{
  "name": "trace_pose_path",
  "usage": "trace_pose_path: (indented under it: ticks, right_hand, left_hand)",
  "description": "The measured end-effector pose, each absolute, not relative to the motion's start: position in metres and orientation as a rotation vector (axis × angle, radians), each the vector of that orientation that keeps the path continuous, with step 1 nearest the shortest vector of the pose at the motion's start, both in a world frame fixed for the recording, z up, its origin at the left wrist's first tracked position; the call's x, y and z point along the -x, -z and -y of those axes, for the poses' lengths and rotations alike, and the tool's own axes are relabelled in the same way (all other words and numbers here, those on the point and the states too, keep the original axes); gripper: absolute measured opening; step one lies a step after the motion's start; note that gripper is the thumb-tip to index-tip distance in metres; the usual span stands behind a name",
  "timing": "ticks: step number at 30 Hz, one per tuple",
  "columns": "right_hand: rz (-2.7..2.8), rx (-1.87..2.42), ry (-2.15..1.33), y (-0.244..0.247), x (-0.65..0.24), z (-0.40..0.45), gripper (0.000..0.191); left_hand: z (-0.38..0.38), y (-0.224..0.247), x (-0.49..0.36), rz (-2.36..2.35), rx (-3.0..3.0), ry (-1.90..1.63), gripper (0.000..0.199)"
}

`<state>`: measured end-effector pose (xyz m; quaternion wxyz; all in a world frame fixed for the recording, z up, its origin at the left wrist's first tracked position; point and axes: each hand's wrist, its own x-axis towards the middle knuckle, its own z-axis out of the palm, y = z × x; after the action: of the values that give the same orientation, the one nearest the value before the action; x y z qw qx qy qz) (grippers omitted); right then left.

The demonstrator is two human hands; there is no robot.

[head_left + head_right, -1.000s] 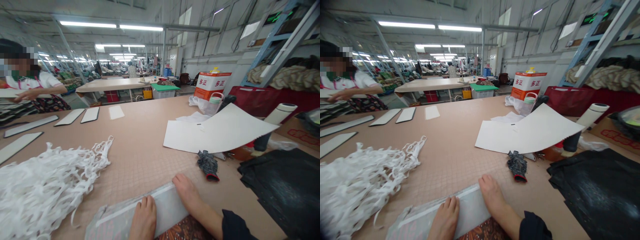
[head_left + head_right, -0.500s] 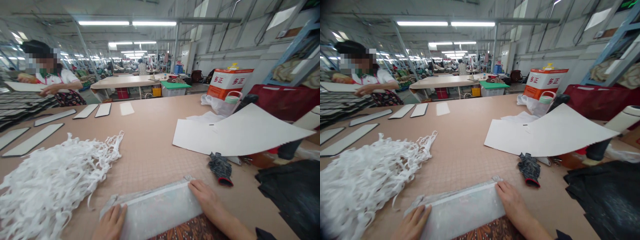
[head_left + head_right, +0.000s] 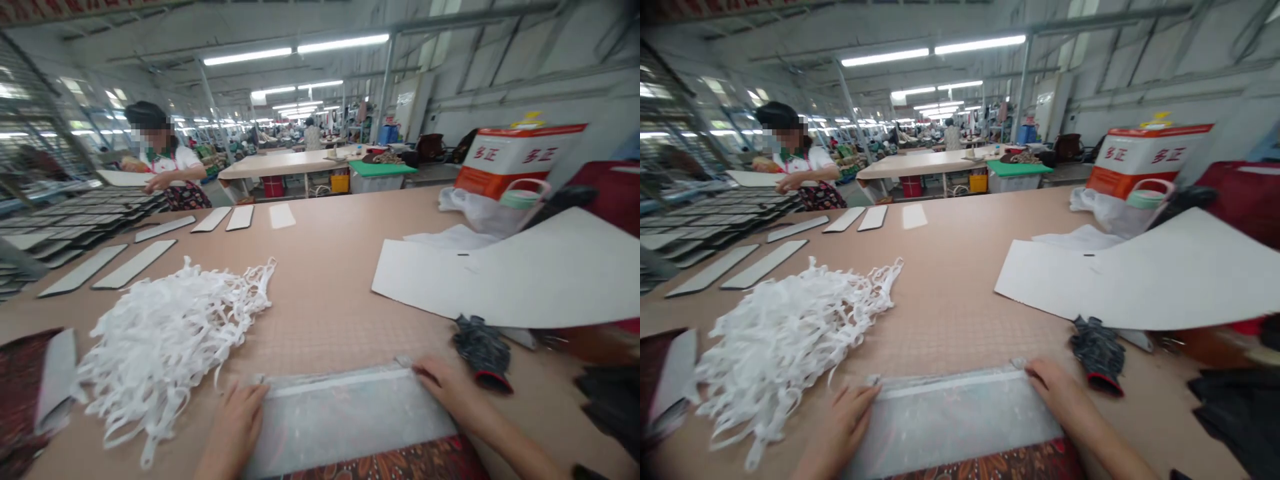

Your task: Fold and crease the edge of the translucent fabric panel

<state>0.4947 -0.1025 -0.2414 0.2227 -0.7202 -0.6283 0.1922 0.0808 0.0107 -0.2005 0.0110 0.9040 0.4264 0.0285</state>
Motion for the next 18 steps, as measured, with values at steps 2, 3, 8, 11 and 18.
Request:
trace_pose_path:
  ticks: [2, 3, 8, 11, 18]
  right_hand:
    - [1.712, 2.068, -0.468, 0.237, -0.492, 0.103, 0.015]
    - [1.713, 2.108, -0.431, 0.236, -0.490, 0.103, 0.014]
    - [1.742, 2.275, -0.387, 0.235, -0.483, 0.100, 0.012]
    - [1.730, 2.282, -0.423, 0.235, -0.485, 0.099, 0.010]
    - [1.716, 2.294, -0.411, 0.229, -0.482, 0.100, 0.008]
  left_hand:
    - [-0.022, 0.200, -0.092, -1.306, -2.810, -0.111, 0.036]
    - [-0.025, 0.199, -0.103, -1.271, -2.796, -0.113, 0.034]
    - [-0.019, 0.182, -0.188, -0.902, -2.686, -0.051, 0.030]
    - [-0.009, 0.178, -0.237, -0.773, -2.642, -0.082, 0.028]
    - [0.004, 0.198, -0.306, -0.713, -2.610, -0.121, 0.024]
